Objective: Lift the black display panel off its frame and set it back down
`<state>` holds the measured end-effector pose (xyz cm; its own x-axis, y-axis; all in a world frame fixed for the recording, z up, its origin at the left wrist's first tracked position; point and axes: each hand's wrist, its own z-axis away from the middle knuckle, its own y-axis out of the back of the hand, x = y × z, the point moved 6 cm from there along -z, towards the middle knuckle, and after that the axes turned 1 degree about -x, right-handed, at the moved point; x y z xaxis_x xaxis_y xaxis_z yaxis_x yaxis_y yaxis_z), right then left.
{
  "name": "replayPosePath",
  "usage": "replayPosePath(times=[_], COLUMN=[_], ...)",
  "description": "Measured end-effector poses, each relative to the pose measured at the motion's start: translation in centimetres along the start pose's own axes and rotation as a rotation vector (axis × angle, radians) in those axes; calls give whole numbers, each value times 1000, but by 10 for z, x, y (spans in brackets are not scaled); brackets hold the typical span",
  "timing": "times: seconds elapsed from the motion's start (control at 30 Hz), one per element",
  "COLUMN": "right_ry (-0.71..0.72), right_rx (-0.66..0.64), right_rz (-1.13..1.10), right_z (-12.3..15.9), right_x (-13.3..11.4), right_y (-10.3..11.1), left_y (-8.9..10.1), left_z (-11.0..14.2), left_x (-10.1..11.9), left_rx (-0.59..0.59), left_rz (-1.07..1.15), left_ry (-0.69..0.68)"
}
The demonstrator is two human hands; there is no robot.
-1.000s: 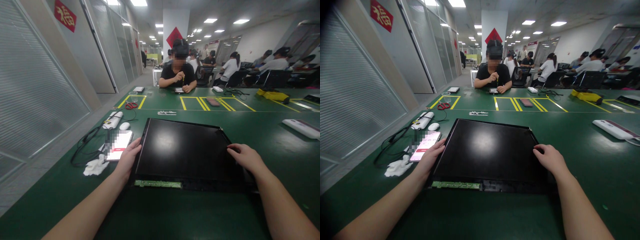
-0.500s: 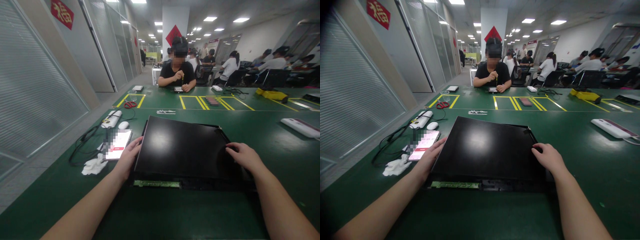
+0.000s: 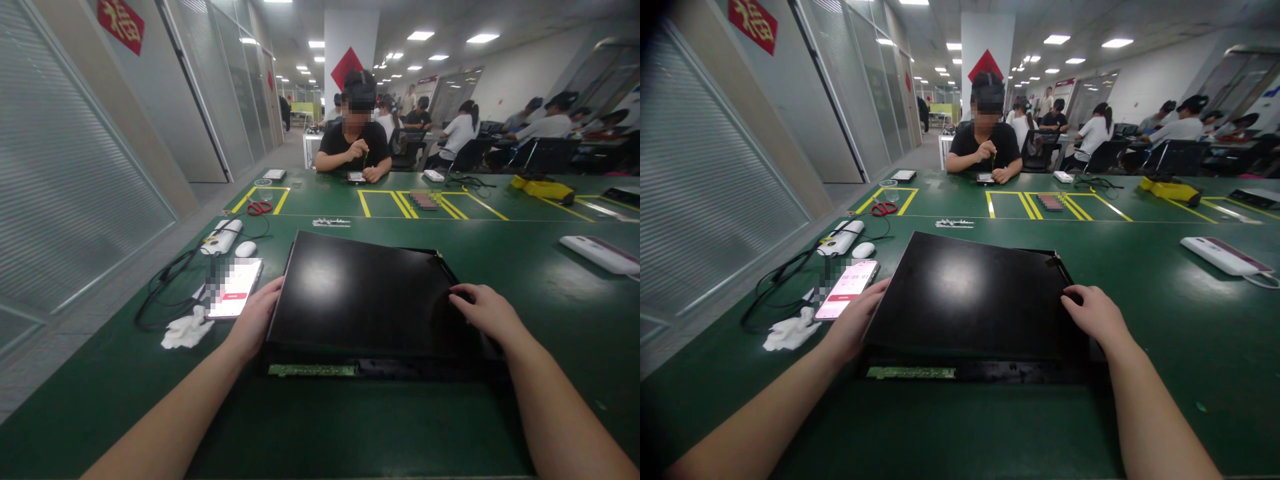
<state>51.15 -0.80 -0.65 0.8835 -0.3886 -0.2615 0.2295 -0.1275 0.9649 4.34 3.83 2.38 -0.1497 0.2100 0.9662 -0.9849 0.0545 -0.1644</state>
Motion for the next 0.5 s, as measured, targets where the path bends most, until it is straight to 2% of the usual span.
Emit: replayPosePath(times=[0.3,0.4,0.5], right_ry=[26,27,28], right_rx=[5,17,27], right_rz=[-17,-5,-4], right_z=[0,0,1], right_x=[0,0,-1], right_y=[-2,-1,0], left_y=[-8,-9,-5], left_z=[-1,-1,-1], left_x=[-4,-7,-8], left_rx=[-115,-175,-170], left_rz=[196,175,110], left_ry=[13,35,7])
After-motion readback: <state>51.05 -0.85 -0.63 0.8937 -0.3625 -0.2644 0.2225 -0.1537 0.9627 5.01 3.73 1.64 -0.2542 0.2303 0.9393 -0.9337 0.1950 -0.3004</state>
